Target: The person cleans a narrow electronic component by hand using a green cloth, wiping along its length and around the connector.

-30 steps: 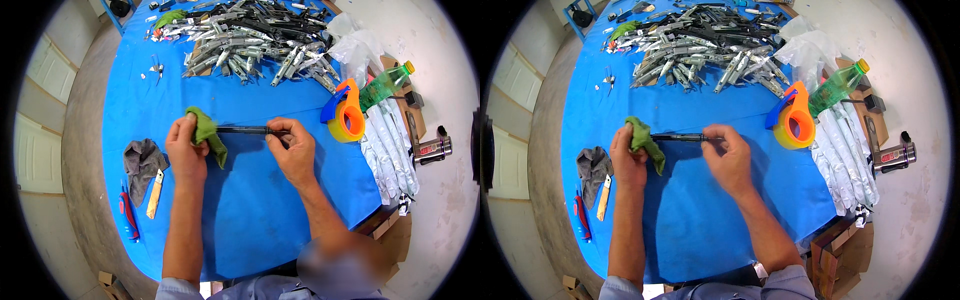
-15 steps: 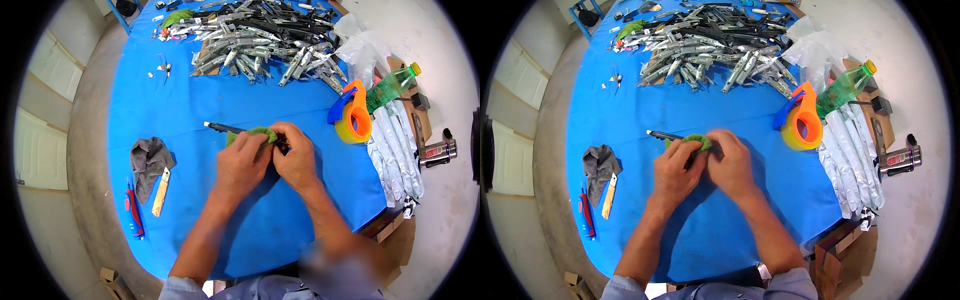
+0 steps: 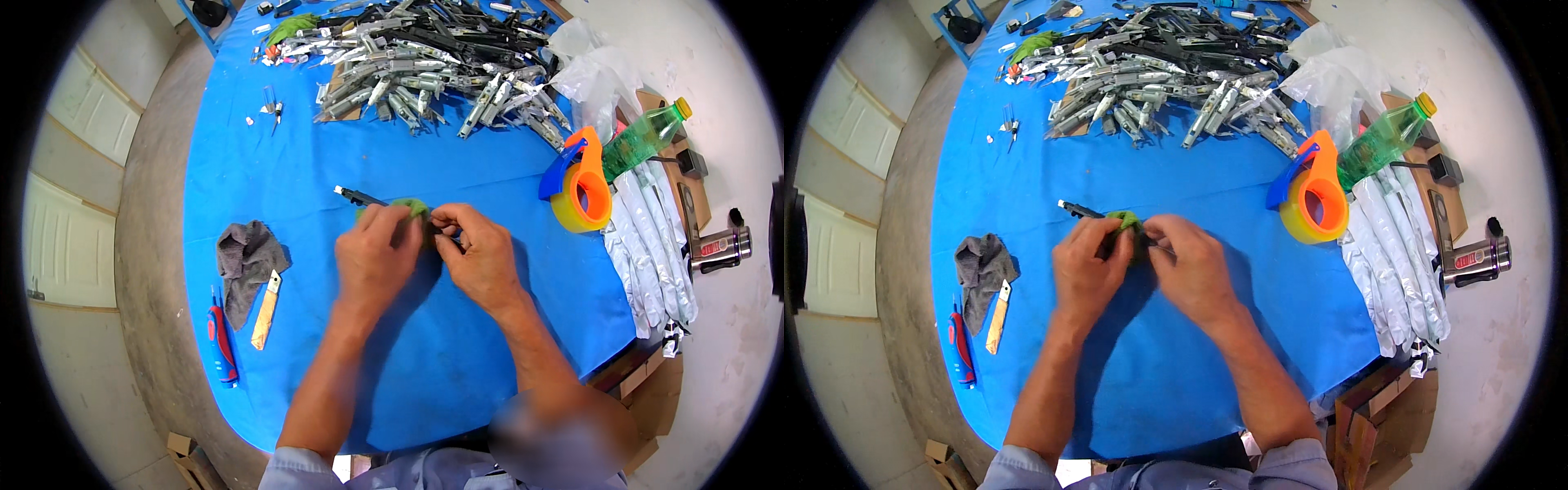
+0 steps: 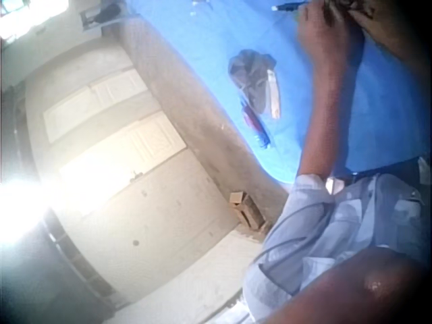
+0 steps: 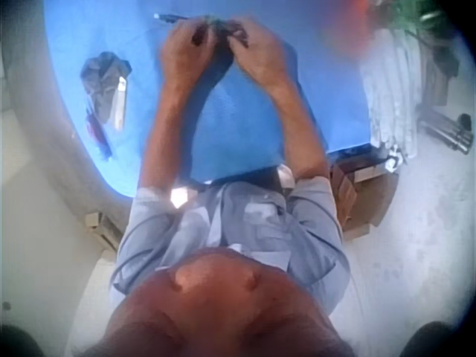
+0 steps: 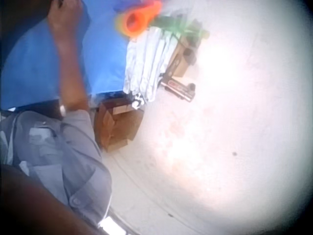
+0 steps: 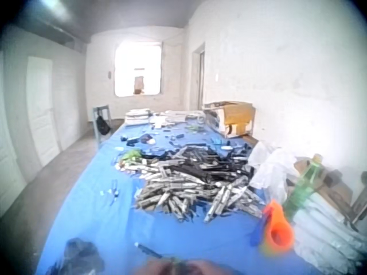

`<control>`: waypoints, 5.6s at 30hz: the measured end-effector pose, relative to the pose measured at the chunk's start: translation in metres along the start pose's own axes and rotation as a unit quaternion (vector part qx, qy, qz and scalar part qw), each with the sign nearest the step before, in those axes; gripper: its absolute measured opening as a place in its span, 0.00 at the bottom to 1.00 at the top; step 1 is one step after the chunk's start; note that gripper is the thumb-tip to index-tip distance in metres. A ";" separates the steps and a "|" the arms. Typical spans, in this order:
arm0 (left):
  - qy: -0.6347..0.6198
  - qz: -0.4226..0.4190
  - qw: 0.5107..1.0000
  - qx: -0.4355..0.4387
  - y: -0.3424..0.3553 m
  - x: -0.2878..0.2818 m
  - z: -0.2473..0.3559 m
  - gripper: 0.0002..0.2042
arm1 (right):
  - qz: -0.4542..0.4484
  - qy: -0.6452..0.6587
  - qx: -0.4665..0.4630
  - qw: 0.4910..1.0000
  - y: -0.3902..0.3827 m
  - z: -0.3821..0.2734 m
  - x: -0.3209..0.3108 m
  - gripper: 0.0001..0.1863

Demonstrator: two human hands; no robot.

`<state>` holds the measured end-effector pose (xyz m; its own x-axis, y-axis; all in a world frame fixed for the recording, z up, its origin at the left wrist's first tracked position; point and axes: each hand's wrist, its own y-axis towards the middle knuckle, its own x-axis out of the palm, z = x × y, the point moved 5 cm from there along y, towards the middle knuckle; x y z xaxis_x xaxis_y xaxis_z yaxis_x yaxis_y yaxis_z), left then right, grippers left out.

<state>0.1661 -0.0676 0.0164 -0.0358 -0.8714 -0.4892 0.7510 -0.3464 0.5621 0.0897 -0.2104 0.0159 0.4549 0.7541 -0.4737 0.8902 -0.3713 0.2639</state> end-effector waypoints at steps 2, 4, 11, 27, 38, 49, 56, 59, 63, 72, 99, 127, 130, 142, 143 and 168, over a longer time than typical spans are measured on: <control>0.000 0.012 1.000 -0.013 0.004 -0.004 -0.007 0.05 | -0.009 -0.010 -0.002 1.000 0.000 -0.002 0.000 0.16; 0.011 0.023 0.999 -0.032 0.008 -0.011 -0.016 0.05 | -0.012 -0.016 -0.011 1.000 -0.001 -0.004 0.000 0.15; 0.055 0.062 0.993 -0.086 0.016 -0.033 -0.046 0.07 | -0.019 -0.014 -0.021 1.000 -0.002 -0.010 0.001 0.14; -0.047 -0.055 0.997 0.013 0.003 0.000 0.016 0.05 | 0.007 -0.071 -0.089 0.994 -0.003 -0.001 0.001 0.12; 0.032 0.038 0.999 -0.003 0.012 -0.016 -0.022 0.06 | -0.026 -0.032 -0.069 0.997 -0.005 -0.007 0.006 0.09; -0.059 0.060 0.982 -0.170 0.016 -0.027 -0.038 0.08 | 0.016 -0.115 -0.084 0.990 -0.007 -0.015 0.002 0.10; -0.035 -0.020 0.999 0.027 0.002 -0.002 0.009 0.05 | 0.030 -0.124 -0.035 0.991 -0.007 -0.005 -0.005 0.10; -0.006 -0.062 0.997 0.052 -0.004 0.008 0.017 0.06 | 0.018 -0.113 -0.010 0.993 -0.006 0.001 -0.005 0.11; -0.036 -0.060 0.997 0.022 -0.002 0.005 0.010 0.06 | -0.012 -0.073 0.015 0.997 -0.005 -0.008 -0.006 0.11; 0.056 0.005 0.997 -0.055 0.009 -0.014 -0.025 0.05 | -0.031 -0.042 -0.005 0.999 -0.006 -0.006 -0.007 0.08; 0.015 -0.074 0.995 0.058 -0.003 0.009 0.016 0.06 | -0.045 -0.031 -0.038 0.998 -0.008 0.004 -0.003 0.10; 0.032 0.024 0.999 -0.025 0.009 -0.015 -0.012 0.06 | -0.059 -0.020 -0.005 0.998 -0.006 0.000 -0.008 0.11; 0.026 -0.045 0.996 0.075 0.001 0.004 0.009 0.06 | -0.056 -0.026 -0.018 0.998 -0.006 0.001 -0.007 0.11; 0.077 0.010 0.997 -0.019 0.009 -0.007 -0.019 0.04 | -0.067 -0.036 -0.020 0.997 -0.007 -0.001 -0.008 0.11; 0.063 0.012 0.997 -0.046 0.009 -0.008 -0.023 0.05 | -0.065 -0.035 -0.022 0.997 -0.007 0.000 -0.007 0.12; -0.014 0.004 1.000 -0.026 0.009 -0.012 -0.004 0.06 | 0.010 -0.059 0.006 0.998 -0.003 -0.001 -0.011 0.08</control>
<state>0.1759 -0.0582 0.0243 -0.0467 -0.8838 -0.4654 0.7840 -0.3211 0.5312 0.0818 -0.2168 0.0211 0.4710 0.6777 -0.5647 0.8812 -0.3916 0.2649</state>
